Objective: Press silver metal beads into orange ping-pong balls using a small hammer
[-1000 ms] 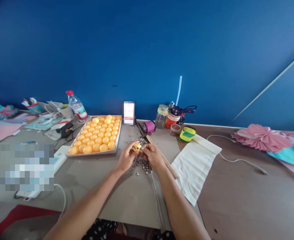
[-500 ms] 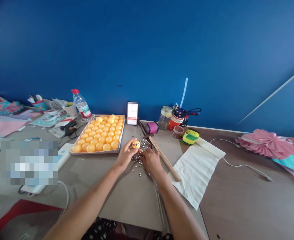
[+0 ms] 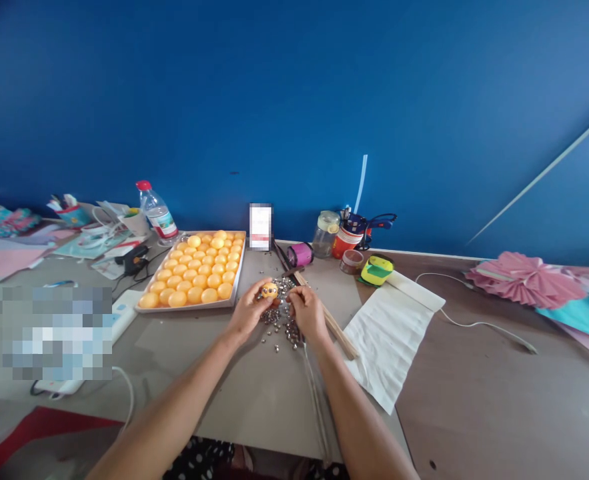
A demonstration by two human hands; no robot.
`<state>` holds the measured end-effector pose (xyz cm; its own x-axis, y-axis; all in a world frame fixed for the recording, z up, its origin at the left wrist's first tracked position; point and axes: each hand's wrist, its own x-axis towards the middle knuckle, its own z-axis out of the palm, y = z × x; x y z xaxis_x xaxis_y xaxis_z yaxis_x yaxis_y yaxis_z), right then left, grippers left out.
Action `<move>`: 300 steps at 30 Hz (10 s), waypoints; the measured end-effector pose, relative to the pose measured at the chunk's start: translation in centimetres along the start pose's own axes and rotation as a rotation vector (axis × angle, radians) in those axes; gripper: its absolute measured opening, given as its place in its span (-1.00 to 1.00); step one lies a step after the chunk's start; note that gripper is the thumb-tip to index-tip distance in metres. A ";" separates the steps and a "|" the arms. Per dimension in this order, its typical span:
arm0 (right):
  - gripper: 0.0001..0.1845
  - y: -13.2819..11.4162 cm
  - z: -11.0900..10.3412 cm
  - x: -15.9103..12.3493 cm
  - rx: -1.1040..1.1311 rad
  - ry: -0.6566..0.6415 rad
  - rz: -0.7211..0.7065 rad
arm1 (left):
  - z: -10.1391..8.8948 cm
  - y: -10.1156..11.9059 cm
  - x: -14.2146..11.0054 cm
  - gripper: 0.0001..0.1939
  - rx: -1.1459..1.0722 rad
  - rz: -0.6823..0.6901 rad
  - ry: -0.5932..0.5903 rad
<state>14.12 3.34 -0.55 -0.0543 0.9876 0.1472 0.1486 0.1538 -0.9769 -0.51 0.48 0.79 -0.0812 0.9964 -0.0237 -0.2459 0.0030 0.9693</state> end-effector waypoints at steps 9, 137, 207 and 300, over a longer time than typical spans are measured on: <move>-0.68 -1.9 -0.1 -0.3 0.620 -0.188 0.260 | 0.1 0.0 -0.1 -0.47 -0.049 -0.008 -0.028; -0.65 -0.7 0.3 -0.4 0.305 -0.133 0.277 | -0.7 -1.2 0.2 -0.60 0.688 0.510 0.050; -0.65 0.0 -0.5 -0.5 -0.943 -0.259 -0.142 | -0.1 0.1 0.1 -0.60 -0.385 0.004 -0.064; -0.73 0.2 0.7 -0.1 0.254 -0.011 0.072 | 1.2 -0.6 -0.7 -0.63 -0.540 -0.209 -0.099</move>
<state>13.49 3.24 -0.85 -0.0632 0.9951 0.0757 -0.1000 0.0691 -0.9926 0.90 -0.15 0.53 0.1059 0.9826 -0.1525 -0.7062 0.1823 0.6842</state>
